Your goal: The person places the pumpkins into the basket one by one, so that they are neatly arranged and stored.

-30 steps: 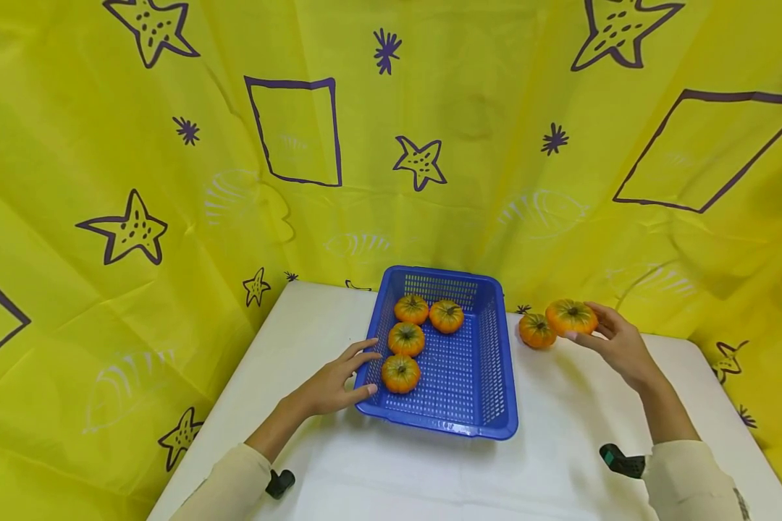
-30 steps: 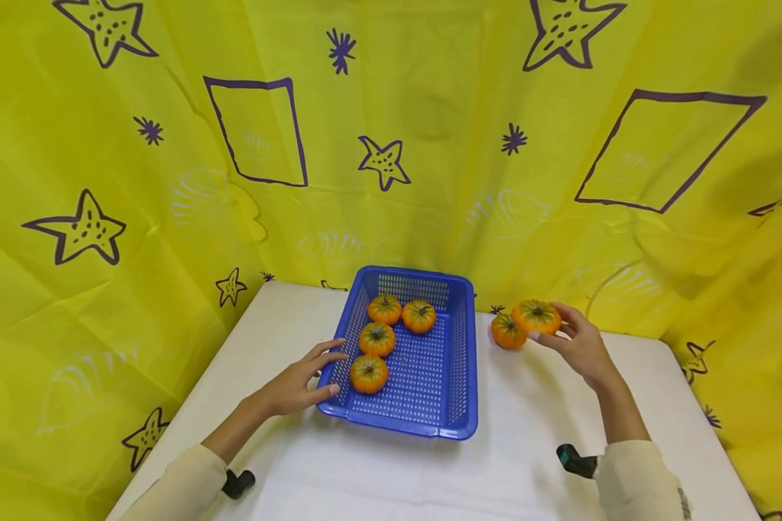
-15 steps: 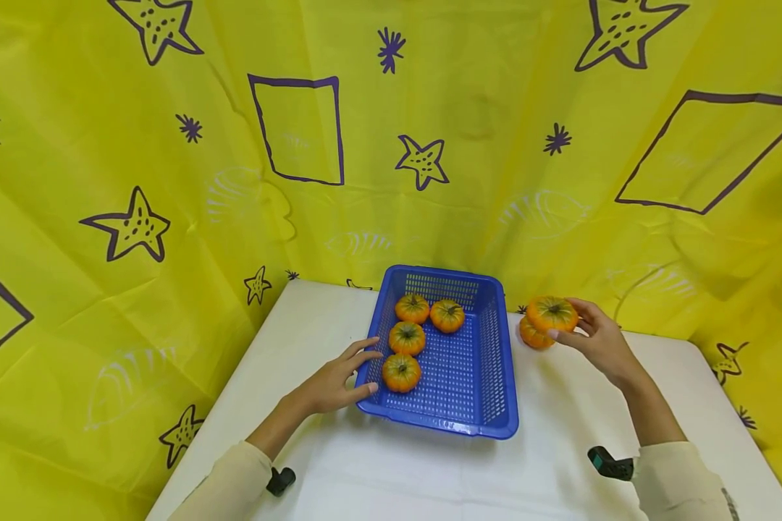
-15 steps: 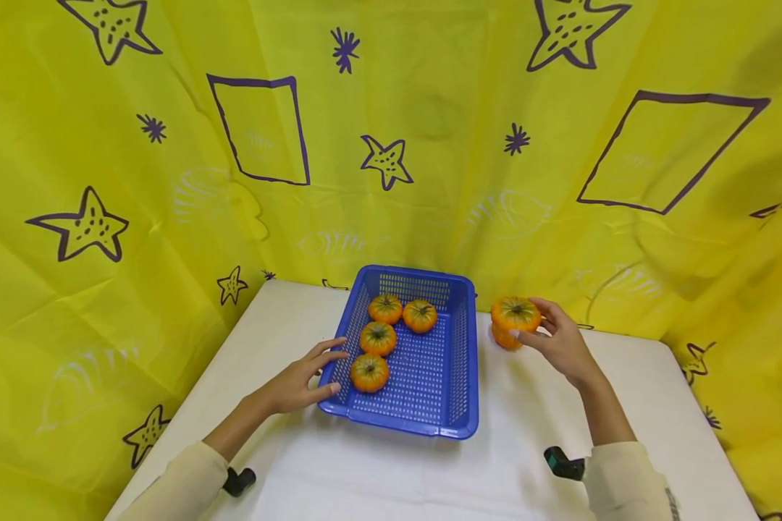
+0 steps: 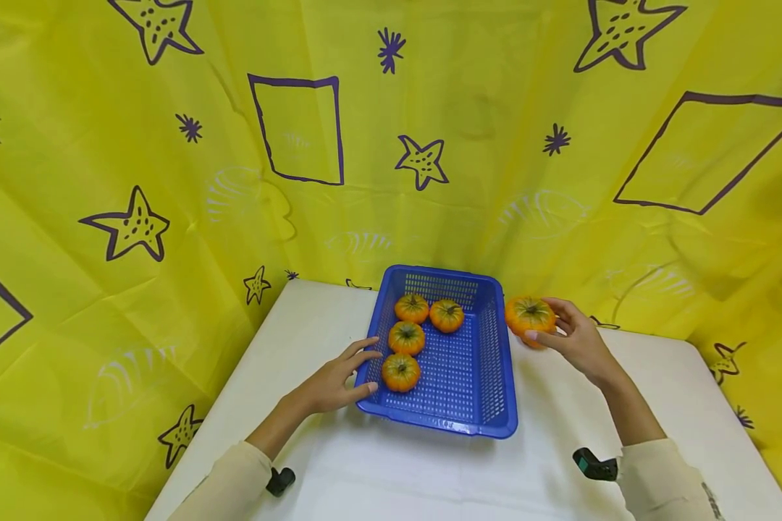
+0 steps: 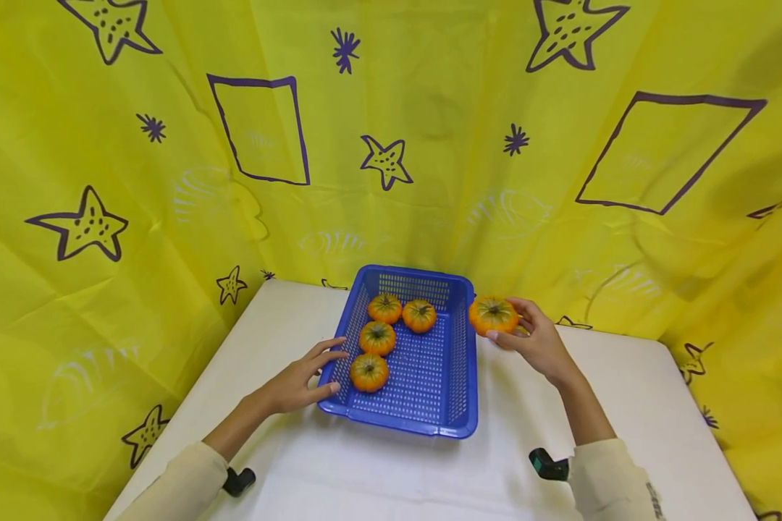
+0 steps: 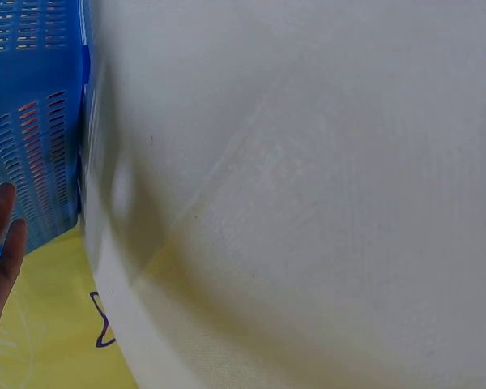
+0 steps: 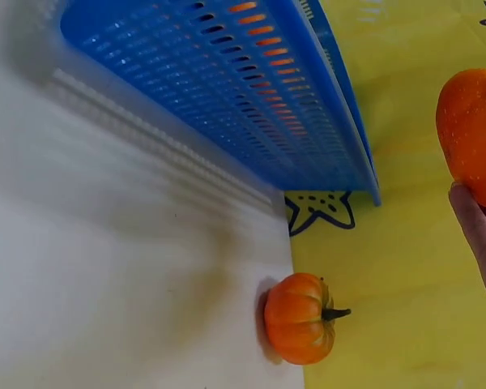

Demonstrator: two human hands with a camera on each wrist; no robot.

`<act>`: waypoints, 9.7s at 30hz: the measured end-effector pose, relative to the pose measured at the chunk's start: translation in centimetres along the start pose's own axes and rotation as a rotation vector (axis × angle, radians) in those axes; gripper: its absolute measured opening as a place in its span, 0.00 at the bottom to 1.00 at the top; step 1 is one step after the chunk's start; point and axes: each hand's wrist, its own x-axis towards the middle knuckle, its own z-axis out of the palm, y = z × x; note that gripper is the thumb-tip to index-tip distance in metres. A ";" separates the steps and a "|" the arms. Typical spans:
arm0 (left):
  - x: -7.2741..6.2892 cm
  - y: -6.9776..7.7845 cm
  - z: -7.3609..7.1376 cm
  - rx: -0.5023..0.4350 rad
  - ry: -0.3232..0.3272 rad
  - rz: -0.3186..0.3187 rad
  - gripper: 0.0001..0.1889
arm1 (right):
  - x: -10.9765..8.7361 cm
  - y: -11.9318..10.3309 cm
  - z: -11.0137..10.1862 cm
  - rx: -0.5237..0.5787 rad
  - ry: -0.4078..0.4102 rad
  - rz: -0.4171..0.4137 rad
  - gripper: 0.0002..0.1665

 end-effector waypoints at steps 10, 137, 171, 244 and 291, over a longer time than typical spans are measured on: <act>0.0 0.0 0.1 -0.001 0.012 0.001 0.29 | 0.6 -0.9 1.3 -0.036 -0.057 -0.011 0.48; 0.1 0.0 0.0 0.025 0.006 0.018 0.31 | 8.9 0.5 12.6 -0.332 -0.410 0.375 0.47; 0.1 0.4 0.0 0.002 0.002 0.013 0.31 | 8.8 -0.8 11.4 -0.287 -0.368 0.308 0.50; 0.2 0.4 0.2 0.005 0.005 0.011 0.30 | 4.6 9.1 -2.9 -0.308 -0.049 0.299 0.55; 0.1 0.3 0.0 0.018 -0.003 -0.004 0.30 | 5.6 11.3 -1.1 -0.269 0.001 0.486 0.58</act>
